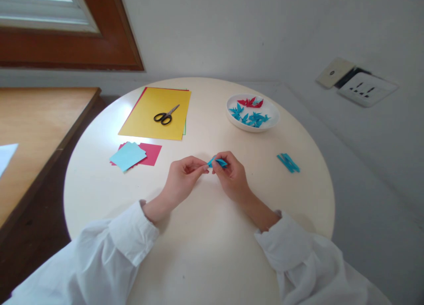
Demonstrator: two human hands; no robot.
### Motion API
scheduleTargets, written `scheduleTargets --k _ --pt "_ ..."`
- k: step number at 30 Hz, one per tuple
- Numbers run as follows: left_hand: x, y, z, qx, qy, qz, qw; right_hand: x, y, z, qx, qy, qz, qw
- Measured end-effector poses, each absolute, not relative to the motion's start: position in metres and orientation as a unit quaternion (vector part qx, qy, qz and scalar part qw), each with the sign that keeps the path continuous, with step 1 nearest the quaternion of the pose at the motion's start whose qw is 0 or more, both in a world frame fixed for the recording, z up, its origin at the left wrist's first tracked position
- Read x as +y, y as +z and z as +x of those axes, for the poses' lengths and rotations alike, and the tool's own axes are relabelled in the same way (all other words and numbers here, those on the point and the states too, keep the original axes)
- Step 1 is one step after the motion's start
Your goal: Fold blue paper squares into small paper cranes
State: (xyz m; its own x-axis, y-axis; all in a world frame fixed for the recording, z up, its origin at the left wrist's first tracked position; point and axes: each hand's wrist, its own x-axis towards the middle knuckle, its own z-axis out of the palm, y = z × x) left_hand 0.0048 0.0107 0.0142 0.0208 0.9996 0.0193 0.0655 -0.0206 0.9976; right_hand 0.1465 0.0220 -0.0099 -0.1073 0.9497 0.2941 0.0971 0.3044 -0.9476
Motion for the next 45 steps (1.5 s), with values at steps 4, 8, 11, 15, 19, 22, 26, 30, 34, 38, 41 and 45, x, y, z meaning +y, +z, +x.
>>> scheduleTargets --k 4,8,11,15,19,22,26,30,34,38,41,45 --pt "0.0097 0.0144 0.0050 0.508 0.480 0.526 0.485 0.0211 -0.0079 0.1455 -0.622 0.388 -0.435 0.522" --pt "0.0092 0.0158 0.0063 0.500 0.493 0.502 0.504 0.0202 -0.0061 0.1445 -0.619 0.371 -0.450 0.526" --pt "0.0093 0.0161 0.0069 0.480 0.514 0.477 0.527 0.0198 -0.0058 0.1444 -0.613 0.375 -0.451 0.529" --pt "0.0095 0.0151 0.0062 0.467 0.523 0.467 0.538 0.0196 -0.0063 0.1455 -0.616 0.395 -0.429 0.530" --pt "0.0091 0.0134 0.0058 0.472 0.526 0.469 0.531 0.0199 -0.0062 0.1464 -0.632 0.380 -0.422 0.527" --pt "0.0088 0.0129 0.0059 0.480 0.524 0.473 0.521 0.0200 -0.0057 0.1460 -0.638 0.366 -0.422 0.530" --pt "0.0090 0.0126 0.0062 0.476 0.527 0.479 0.516 0.0201 -0.0061 0.1451 -0.641 0.352 -0.427 0.531" --pt "0.0093 0.0112 0.0066 0.463 0.533 0.473 0.527 0.0205 -0.0068 0.1447 -0.641 0.340 -0.438 0.531" --pt "0.0082 0.0129 0.0071 0.455 0.530 0.466 0.543 0.0207 -0.0067 0.1450 -0.637 0.335 -0.442 0.536" --pt "0.0069 0.0175 0.0085 0.472 0.520 0.453 0.549 0.0206 -0.0072 0.1461 -0.639 0.331 -0.435 0.541" --pt "0.0070 0.0185 0.0092 0.474 0.518 0.427 0.570 0.0204 -0.0076 0.1471 -0.650 0.326 -0.422 0.541" --pt "0.0079 0.0169 0.0087 0.470 0.522 0.410 0.582 0.0202 -0.0070 0.1477 -0.663 0.314 -0.417 0.535"
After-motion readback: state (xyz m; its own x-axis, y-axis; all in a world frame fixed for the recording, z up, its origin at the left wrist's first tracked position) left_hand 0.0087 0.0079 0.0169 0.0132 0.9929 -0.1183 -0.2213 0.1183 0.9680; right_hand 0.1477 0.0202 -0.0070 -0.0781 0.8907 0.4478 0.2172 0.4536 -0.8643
